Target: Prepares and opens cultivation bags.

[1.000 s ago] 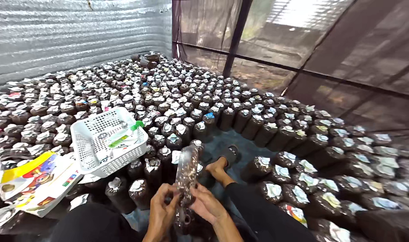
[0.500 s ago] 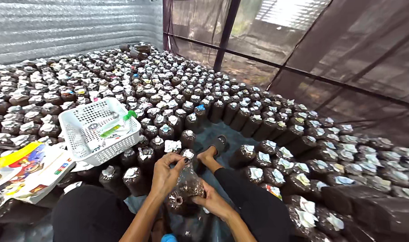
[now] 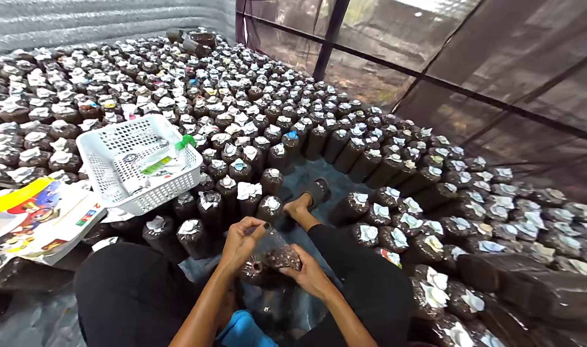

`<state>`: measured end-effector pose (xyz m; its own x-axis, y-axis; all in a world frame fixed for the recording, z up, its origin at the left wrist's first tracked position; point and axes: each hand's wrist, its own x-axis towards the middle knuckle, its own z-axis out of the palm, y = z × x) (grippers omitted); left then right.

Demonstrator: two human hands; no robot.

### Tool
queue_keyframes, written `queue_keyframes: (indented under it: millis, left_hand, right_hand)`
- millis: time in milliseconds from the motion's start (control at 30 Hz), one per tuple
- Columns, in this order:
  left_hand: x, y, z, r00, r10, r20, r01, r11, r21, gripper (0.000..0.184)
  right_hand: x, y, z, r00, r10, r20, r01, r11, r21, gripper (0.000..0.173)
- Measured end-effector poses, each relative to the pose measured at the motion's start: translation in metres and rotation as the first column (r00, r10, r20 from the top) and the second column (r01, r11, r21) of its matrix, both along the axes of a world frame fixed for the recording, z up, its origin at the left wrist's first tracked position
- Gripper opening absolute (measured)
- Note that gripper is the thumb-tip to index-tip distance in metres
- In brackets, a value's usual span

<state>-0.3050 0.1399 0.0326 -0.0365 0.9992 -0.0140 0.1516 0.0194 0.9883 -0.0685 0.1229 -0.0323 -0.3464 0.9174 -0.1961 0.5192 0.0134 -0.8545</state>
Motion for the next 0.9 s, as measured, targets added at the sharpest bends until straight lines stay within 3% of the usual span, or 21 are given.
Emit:
queue_keyframes:
  millis: [100,233,367,533,900]
  left_hand:
    - [-0.021,-0.014,-0.064,0.984,-0.078,-0.16,0.054,0.987,-0.149,0.025]
    - [-0.009,-0.04,-0.118,0.828,-0.343,-0.443,0.147,0.896,-0.419,0.059]
    - [0.001,-0.039,-0.134,0.788,-0.294,-0.541,0.098,0.927,-0.361,0.048]
    - [0.003,-0.042,-0.141,0.876,-0.145,-0.461,0.035,0.97,-0.239,0.03]
    - [0.004,-0.039,-0.136,0.901,-0.135,-0.412,0.019,0.962,-0.273,0.027]
  right_hand:
    - [0.014,0.006,-0.018,0.992,0.032,0.121,-0.032,0.999,-0.007,0.055]
    - [0.019,-0.002,-0.022,0.954,0.062,0.293,-0.054,0.998,-0.036,0.053]
    - [0.017,-0.006,-0.027,0.902,0.065,0.427,-0.056,0.998,-0.033,0.052]
    - [0.013,-0.007,-0.022,0.855,0.068,0.515,-0.05,0.998,-0.05,0.052]
    - [-0.001,-0.008,0.002,0.782,0.075,0.618,-0.101,0.995,0.007,0.048]
